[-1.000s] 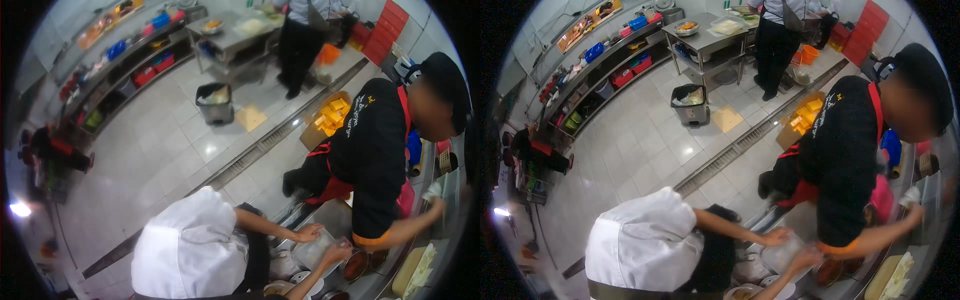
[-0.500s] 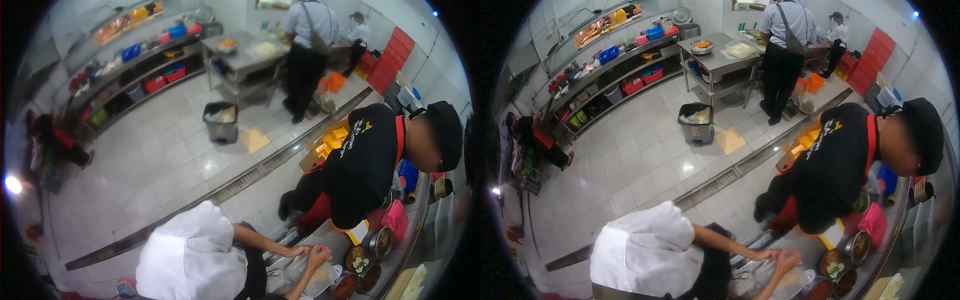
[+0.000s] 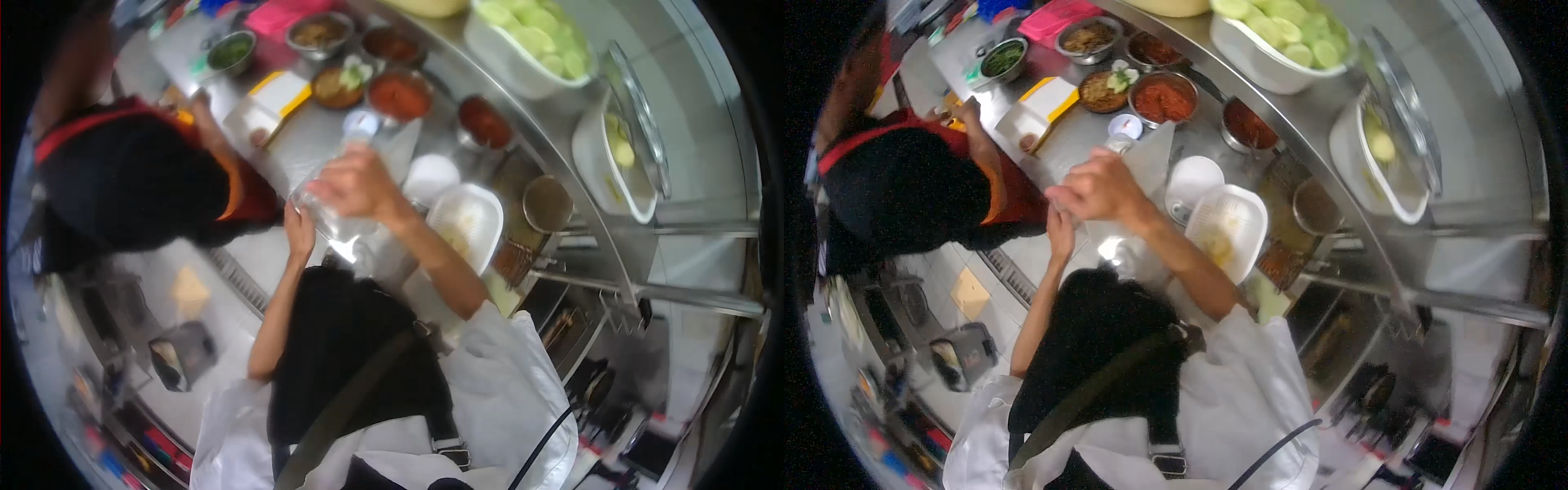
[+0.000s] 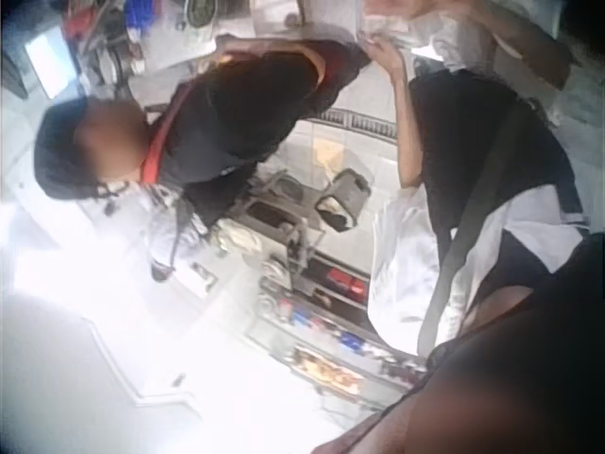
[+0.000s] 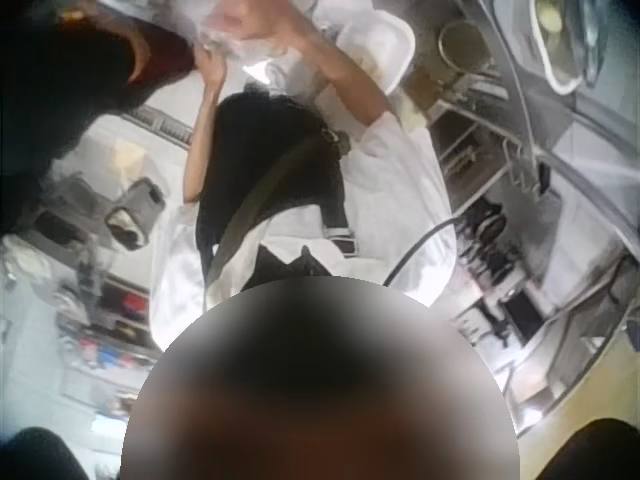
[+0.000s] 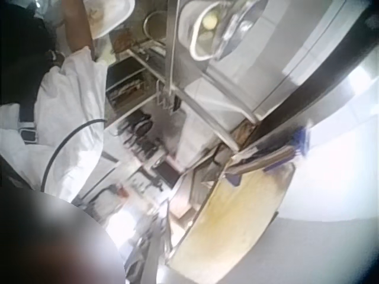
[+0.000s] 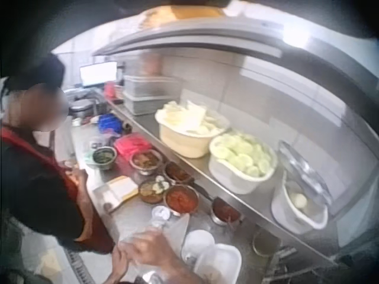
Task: The person is peeling and cutting potatoes into wedges, then placing them into a deep fryer to cook.
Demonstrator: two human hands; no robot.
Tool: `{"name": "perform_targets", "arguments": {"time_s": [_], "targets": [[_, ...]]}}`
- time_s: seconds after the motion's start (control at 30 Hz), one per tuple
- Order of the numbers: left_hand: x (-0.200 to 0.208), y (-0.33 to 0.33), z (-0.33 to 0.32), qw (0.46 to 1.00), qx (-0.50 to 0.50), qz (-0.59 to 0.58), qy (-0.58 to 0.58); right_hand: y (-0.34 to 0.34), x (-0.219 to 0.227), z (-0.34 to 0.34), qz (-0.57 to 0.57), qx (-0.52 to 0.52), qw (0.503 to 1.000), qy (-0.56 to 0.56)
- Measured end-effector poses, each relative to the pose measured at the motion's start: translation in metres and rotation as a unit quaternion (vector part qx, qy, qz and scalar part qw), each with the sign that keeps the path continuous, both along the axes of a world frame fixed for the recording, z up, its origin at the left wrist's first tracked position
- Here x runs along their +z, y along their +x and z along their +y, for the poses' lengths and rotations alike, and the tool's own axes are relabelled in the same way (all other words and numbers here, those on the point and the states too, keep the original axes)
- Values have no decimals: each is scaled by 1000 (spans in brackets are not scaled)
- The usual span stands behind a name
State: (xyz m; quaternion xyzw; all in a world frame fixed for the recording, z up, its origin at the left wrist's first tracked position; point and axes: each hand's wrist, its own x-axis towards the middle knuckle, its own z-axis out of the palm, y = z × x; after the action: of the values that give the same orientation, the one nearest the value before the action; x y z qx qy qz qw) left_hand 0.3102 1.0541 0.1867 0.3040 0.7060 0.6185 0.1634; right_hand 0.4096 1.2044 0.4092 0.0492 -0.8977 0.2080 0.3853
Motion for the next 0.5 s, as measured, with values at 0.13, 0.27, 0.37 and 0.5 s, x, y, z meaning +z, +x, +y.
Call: {"name": "perform_targets", "arguments": {"time_s": [0.13,0.27,0.37,0.5], "targets": [[1,-1,-3,994,24,-13,-107,111,7,59,314,-199,928,-3],[51,25,10,961,55,233,-138,235,8,87,359,-420,832,-37],[102,38,30,895,-12,404,-192,282,-9,100,394,-362,844,-31],[111,41,56,837,-123,461,-269,288,-70,137,102,-454,865,187]]}}
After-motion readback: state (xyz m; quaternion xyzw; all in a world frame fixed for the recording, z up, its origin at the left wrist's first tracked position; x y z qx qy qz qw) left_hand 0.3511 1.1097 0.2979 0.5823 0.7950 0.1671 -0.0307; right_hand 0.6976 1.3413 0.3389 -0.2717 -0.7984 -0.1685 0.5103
